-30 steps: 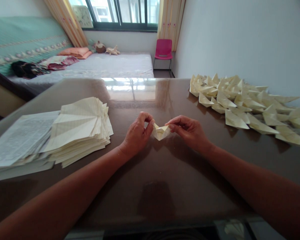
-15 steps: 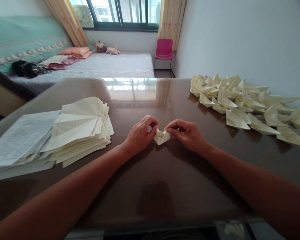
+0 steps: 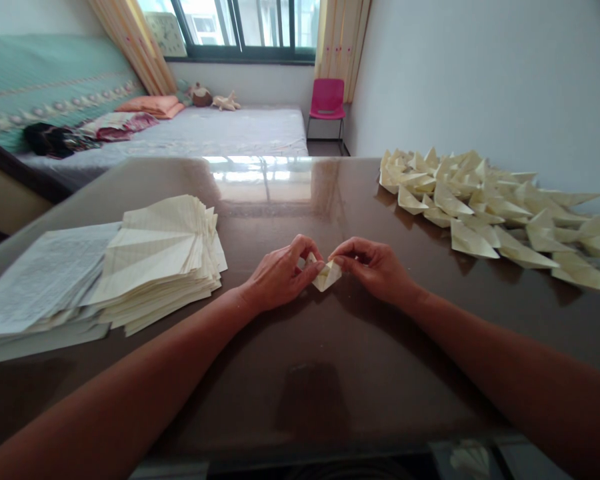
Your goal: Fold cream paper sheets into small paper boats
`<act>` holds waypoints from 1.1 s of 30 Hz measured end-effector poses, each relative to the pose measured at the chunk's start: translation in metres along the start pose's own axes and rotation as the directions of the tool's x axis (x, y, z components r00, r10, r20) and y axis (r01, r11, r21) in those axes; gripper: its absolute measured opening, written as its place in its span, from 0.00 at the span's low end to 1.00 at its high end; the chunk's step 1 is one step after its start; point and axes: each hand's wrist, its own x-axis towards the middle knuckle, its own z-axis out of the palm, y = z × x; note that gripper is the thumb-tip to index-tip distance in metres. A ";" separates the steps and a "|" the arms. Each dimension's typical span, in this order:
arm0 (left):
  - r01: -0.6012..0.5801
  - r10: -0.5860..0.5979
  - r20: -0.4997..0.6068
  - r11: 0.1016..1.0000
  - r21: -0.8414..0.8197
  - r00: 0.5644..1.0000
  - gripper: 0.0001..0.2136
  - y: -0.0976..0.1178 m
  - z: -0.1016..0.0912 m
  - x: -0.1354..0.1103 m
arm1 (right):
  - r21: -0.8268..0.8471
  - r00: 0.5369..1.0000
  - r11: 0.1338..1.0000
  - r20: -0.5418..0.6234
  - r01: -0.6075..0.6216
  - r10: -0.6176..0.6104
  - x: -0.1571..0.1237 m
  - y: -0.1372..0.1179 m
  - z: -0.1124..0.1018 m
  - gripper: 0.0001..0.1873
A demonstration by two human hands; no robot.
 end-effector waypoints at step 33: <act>-0.021 -0.007 -0.194 0.990 -0.142 0.981 0.13 -0.016 0.000 0.010 | 0.435 0.924 0.890 -0.267 -0.137 0.273 0.014 0.018 -0.003 0.15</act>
